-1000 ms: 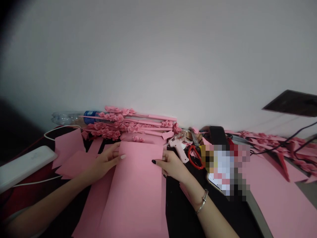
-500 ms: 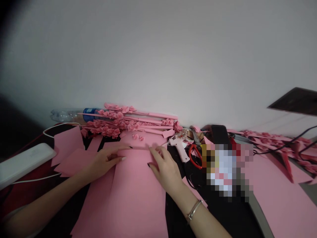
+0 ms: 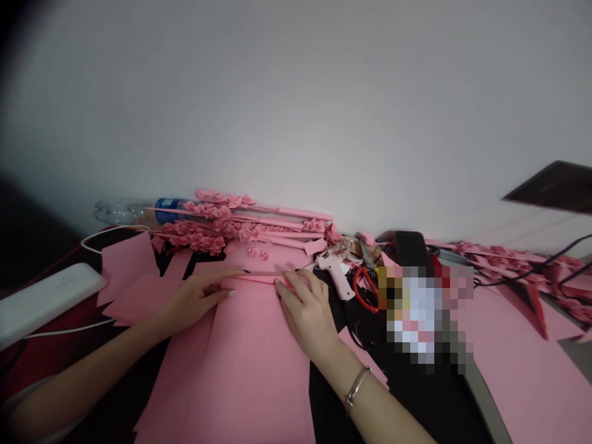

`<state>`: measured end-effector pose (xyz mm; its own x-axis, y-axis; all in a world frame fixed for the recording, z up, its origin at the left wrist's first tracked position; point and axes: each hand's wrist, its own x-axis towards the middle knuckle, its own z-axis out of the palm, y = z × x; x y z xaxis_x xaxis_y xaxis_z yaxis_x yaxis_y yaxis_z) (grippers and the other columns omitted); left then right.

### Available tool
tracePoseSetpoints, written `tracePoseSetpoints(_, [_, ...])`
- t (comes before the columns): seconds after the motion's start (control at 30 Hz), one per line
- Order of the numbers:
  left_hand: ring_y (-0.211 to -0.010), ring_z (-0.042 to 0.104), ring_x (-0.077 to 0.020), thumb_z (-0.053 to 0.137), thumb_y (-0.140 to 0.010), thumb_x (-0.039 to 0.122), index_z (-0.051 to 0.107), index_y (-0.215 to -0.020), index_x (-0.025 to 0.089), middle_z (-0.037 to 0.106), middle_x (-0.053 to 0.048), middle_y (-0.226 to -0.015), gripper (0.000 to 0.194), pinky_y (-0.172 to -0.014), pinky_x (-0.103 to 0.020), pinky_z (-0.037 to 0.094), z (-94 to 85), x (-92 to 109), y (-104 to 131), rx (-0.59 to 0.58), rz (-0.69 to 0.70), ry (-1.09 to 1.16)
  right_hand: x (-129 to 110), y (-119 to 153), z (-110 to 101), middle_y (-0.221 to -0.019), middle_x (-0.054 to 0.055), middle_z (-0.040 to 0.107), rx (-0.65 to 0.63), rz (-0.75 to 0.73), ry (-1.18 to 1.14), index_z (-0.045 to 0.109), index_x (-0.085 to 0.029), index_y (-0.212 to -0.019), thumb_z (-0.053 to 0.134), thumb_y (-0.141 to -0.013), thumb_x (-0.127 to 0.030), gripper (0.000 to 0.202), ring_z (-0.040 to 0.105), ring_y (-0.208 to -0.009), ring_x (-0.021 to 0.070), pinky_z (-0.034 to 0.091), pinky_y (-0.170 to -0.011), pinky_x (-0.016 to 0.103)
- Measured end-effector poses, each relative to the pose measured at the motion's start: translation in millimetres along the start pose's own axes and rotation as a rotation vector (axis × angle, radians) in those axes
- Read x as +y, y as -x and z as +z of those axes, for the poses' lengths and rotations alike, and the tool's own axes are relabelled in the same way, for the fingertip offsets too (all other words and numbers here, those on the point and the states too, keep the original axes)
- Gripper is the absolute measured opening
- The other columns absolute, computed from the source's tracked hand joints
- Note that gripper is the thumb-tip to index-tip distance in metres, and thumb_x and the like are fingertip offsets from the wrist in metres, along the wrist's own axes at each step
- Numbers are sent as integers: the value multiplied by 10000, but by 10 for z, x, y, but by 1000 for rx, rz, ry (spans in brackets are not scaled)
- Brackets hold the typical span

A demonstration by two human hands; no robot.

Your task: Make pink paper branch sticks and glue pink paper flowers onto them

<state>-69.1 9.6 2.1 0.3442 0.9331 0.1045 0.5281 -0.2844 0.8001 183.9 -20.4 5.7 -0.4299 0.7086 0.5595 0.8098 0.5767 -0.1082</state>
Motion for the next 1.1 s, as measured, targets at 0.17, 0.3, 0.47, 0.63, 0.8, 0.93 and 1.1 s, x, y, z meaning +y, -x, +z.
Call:
tracePoseSetpoints(0.17, [-1174,571,-215,489,-856,221,609,-1227,217,608,-32,-1300,390,-974,-344,484,18,-60,-21,-18,12,31,62,-21,38,-967,86,703,-29,-8,-207,662,-167,-980,521,-918,-113,162,616,-903,217,492,-781,371])
tracePoseSetpoints(0.3, [-1178,571,-200,455,-859,158,563,-1283,241,615,-18,-1293,445,-969,-329,487,6,-68,-69,-48,112,-92,142,-40,92,-952,94,699,-61,13,-291,652,-156,-1010,501,-926,-118,177,636,-904,217,520,-821,377])
tracePoseSetpoints(0.47, [-1264,482,-207,463,-911,185,612,-1210,227,563,-49,-1342,336,-1084,-386,386,-9,-73,-159,26,328,-320,216,-53,120,-1063,114,680,-112,-29,-302,627,-159,-1178,449,-940,-97,304,626,-1021,216,533,-906,378])
tracePoseSetpoints(0.63, [-1307,417,-215,432,-934,157,612,-1189,220,606,-45,-1278,319,-1104,-407,361,14,-31,-178,23,446,-457,239,-81,111,-1143,144,664,-133,-105,-207,572,-153,-1292,431,-935,-69,393,598,-1107,235,514,-969,434])
tracePoseSetpoints(0.8, [-1316,419,-239,347,-932,108,569,-1256,195,590,-48,-1306,402,-1140,-419,289,29,135,-157,-105,414,-467,246,-84,88,-1233,148,649,-185,-173,-135,560,-114,-1306,424,-916,-28,422,574,-1181,228,493,-1017,426])
tracePoseSetpoints(0.93, [-1334,406,-268,348,-878,58,527,-1317,191,540,-54,-1377,493,-1146,-457,264,51,165,-184,-163,395,-407,252,-62,64,-1260,137,638,-225,-215,-119,541,-109,-1323,376,-917,-12,449,573,-1198,204,501,-1020,395])
tracePoseSetpoints(1.1, [-1264,491,-218,336,-912,103,584,-1251,194,603,-48,-1308,430,-1158,-420,250,34,173,-205,-254,391,-408,271,-41,25,-1351,129,567,-305,-252,-120,512,-74,-1337,368,-934,-20,431,519,-1259,177,450,-1070,339])
